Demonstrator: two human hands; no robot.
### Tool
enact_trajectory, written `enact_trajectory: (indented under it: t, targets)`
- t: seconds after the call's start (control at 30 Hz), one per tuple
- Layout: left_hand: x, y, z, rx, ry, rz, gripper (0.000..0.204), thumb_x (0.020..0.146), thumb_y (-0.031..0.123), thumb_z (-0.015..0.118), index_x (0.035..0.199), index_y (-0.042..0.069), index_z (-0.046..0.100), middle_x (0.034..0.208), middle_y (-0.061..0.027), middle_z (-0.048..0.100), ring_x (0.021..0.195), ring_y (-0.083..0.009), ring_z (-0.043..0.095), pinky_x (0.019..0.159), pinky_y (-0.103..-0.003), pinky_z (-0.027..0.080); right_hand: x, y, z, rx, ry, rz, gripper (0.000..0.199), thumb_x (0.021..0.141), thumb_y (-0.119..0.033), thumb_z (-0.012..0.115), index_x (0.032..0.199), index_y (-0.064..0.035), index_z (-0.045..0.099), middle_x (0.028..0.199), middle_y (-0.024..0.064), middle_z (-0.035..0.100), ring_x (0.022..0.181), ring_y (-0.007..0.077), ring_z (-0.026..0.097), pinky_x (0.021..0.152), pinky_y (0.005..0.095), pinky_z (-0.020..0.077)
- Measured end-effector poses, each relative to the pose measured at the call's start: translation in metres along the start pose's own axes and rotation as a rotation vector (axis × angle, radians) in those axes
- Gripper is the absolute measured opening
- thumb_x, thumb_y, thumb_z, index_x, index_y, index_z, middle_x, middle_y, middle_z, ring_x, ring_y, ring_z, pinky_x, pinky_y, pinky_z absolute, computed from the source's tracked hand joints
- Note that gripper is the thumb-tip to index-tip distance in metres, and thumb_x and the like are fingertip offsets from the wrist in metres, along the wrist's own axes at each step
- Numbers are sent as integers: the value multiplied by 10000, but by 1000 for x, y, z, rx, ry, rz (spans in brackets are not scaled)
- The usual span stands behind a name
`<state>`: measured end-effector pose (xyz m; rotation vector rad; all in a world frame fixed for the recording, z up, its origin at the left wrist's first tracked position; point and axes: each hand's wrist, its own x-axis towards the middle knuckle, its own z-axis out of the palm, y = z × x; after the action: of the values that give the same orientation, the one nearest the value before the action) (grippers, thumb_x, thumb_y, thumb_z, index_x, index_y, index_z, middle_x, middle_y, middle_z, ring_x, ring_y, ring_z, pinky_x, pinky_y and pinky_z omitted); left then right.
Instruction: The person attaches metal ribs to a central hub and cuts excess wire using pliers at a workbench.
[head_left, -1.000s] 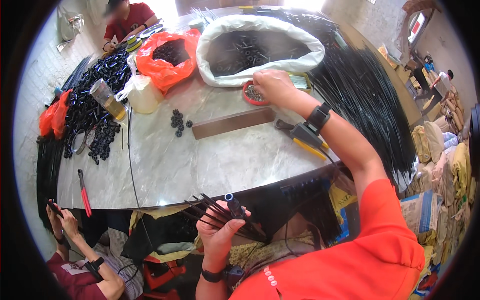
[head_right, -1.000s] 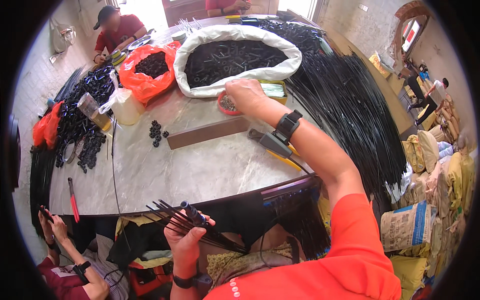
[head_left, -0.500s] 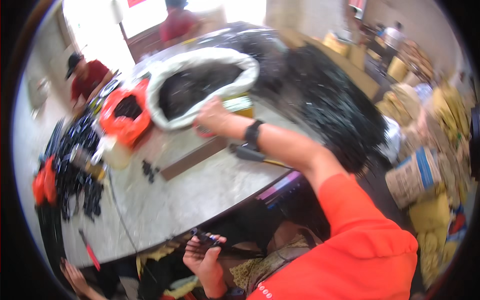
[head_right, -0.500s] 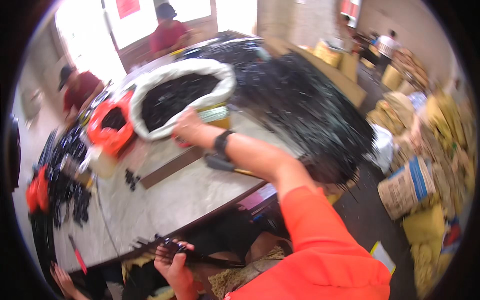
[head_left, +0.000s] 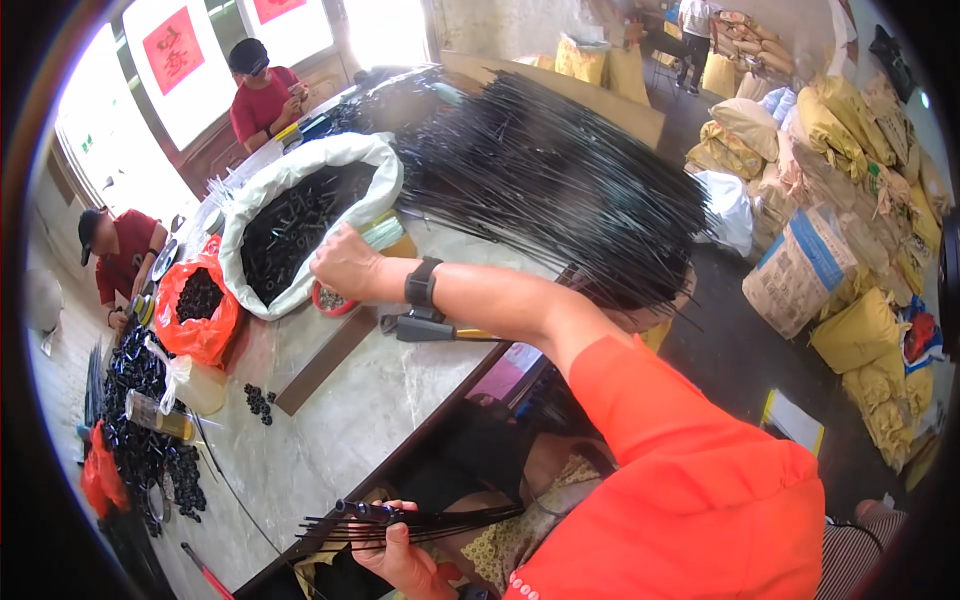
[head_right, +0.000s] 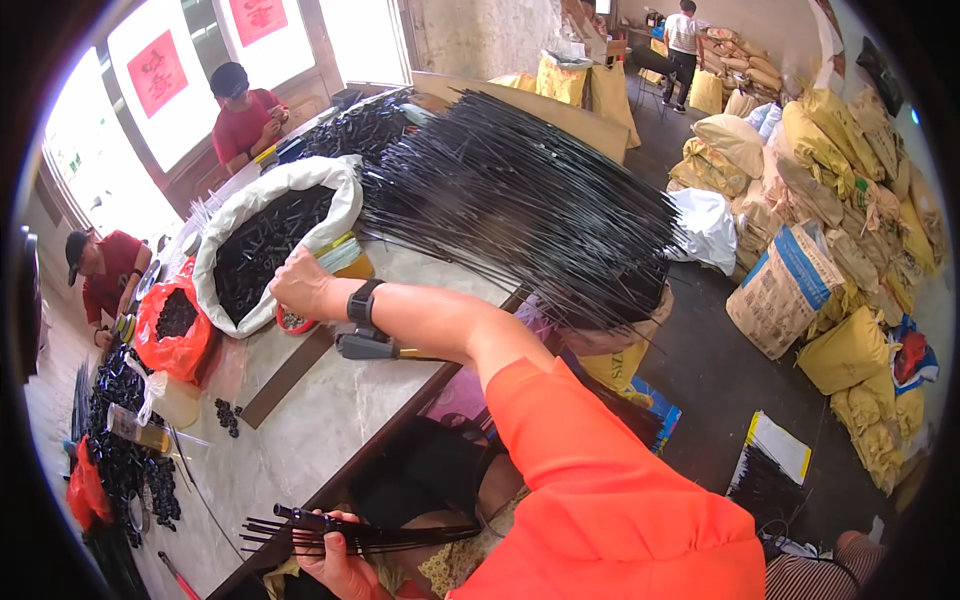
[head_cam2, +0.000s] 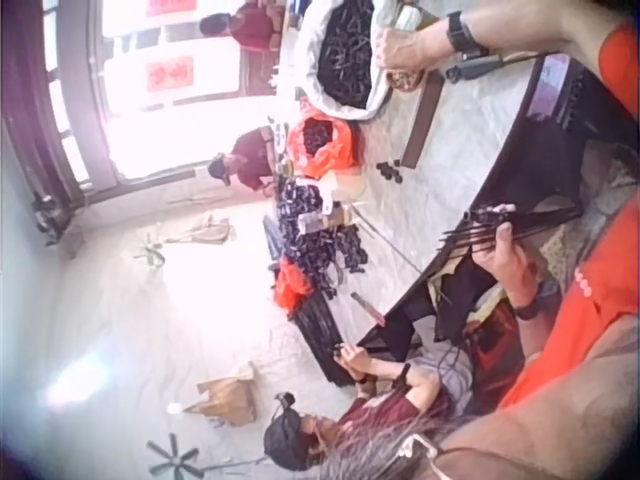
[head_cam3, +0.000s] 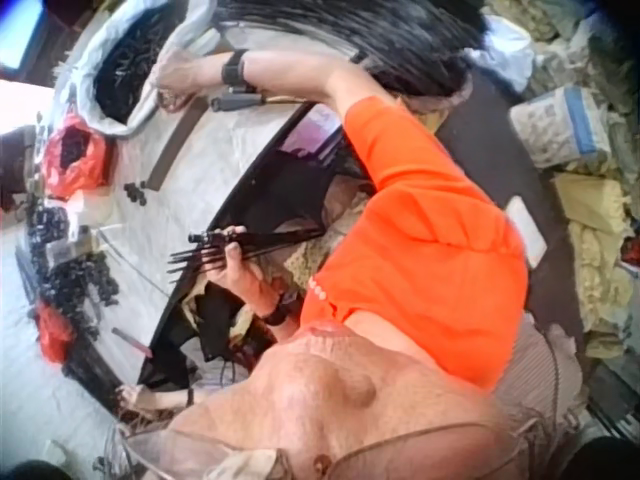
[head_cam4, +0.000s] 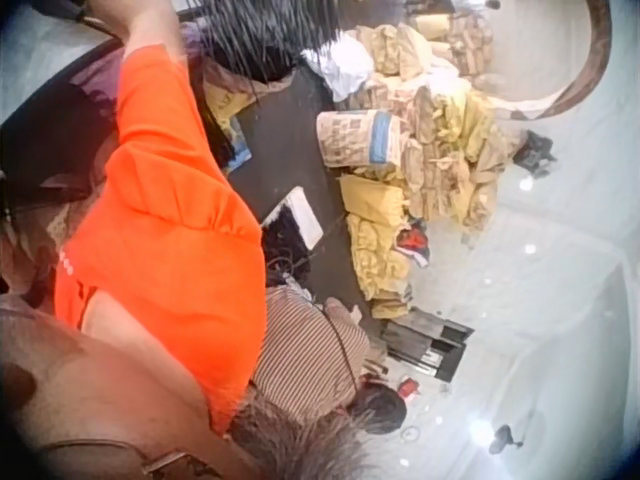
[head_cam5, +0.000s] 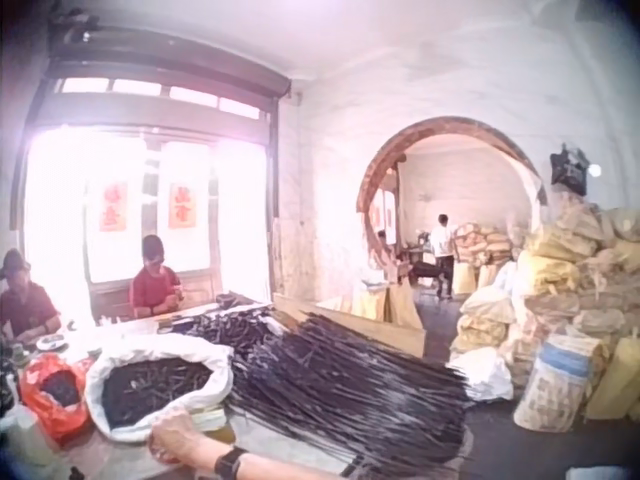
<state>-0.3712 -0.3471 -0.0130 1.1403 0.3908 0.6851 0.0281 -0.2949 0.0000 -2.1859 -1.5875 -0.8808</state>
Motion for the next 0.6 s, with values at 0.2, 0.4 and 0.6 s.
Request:
enact_trajectory:
  t: [0.2, 0.4, 0.6]
  targets:
    - [-1, -6, 8, -31, -6, 19, 289, 858, -26, 700, 1131, -24, 606, 1011, -128, 677, 890, -253, 664, 842, -399, 561, -5, 6, -2, 380, -82, 301, 100, 762, -188, 691, 775, -90, 697, 812, 139, 707, 828, 323, 703, 739, 430, 540]
    - [-1, -11, 4, -92, 39, 47, 340, 823, -17, 718, 1136, -32, 585, 1007, -135, 664, 872, -259, 660, 827, -409, 563, -5, -5, -33, 832, 7, 312, 89, 794, -118, 656, 814, -40, 692, 778, 128, 711, 730, 246, 703, 670, 368, 544]
    - [1, -23, -5, -133, 89, 74, 438, 815, 24, 759, 1194, -22, 545, 987, -150, 648, 874, -274, 648, 824, -419, 547, -39, -37, -115, 1589, -296, 466, 188, 959, -225, 616, 897, -58, 676, 785, 1, 659, 691, 67, 602, 562, 233, 467]
